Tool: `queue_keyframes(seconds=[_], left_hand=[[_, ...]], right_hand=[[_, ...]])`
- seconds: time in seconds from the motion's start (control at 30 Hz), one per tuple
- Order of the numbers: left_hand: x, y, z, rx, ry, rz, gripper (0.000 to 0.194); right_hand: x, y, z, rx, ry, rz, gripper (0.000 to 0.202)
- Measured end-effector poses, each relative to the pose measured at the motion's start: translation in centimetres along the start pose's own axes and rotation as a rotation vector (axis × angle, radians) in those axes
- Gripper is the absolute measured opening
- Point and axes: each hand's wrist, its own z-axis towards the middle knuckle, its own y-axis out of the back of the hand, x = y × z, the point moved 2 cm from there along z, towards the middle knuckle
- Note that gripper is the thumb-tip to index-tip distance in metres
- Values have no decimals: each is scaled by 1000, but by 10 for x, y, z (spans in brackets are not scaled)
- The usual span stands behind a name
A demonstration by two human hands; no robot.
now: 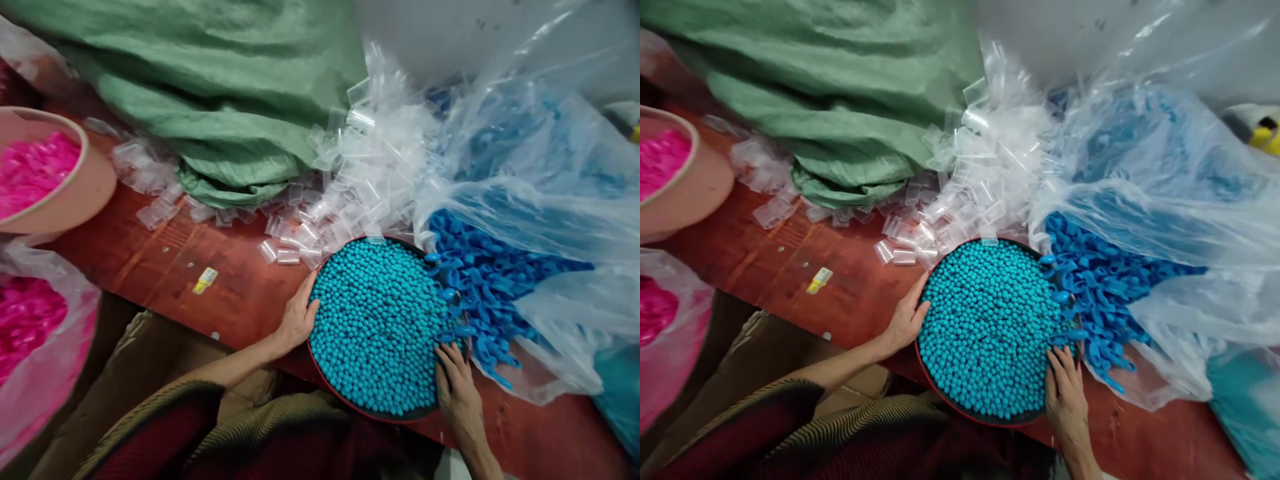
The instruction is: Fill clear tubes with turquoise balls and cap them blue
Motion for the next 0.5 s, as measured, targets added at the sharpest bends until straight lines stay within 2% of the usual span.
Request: queue_keyframes(seconds=[0.23,0.4,0.5], left_hand=[[0,0,5,11,40,-66,57],[-2,-4,11,-21,-50,-91,54],[-2,-8,9,-137,-39,-26,52]], right_hand=[[3,2,-3,25,-2,-51,36],[6,0,0,-23,81,-166,37],[11,1,5,-77,165,-272,34]])
